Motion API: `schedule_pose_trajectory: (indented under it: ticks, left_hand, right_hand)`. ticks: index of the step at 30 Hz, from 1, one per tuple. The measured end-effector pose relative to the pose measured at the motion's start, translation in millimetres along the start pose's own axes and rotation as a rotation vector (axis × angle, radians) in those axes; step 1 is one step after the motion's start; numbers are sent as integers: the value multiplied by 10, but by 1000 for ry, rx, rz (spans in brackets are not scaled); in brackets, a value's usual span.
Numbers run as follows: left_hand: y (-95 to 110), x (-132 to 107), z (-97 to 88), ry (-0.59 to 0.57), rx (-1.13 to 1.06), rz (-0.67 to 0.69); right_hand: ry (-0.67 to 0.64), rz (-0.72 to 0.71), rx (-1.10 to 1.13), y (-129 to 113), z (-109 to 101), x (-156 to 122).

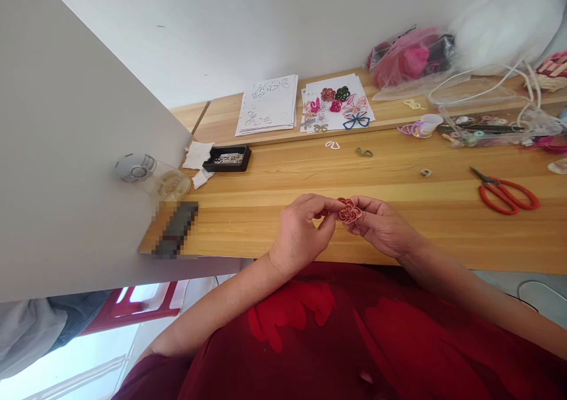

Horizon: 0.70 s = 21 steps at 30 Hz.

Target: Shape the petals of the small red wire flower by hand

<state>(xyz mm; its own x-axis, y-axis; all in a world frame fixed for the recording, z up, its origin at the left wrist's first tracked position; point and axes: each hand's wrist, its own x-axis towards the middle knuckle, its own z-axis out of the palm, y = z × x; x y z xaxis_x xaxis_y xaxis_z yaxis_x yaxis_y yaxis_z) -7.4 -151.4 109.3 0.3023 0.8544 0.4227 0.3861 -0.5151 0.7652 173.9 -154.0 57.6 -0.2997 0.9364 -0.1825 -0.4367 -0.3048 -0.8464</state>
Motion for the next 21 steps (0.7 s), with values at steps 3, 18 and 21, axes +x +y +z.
schedule_pose_trajectory:
  ticks: [3, 18, 21]
  left_hand:
    - [7, -3, 3, 6, -31, -34]
    - [22, 52, -51, -46, -54, -84]
    - [20, 77, -71, -93, -50, -87]
  right_hand:
    - [11, 9, 37, 10, 16, -3]
    - [-18, 13, -64, -16, -22, -2]
    - [-31, -10, -112, -23, -36, 7]
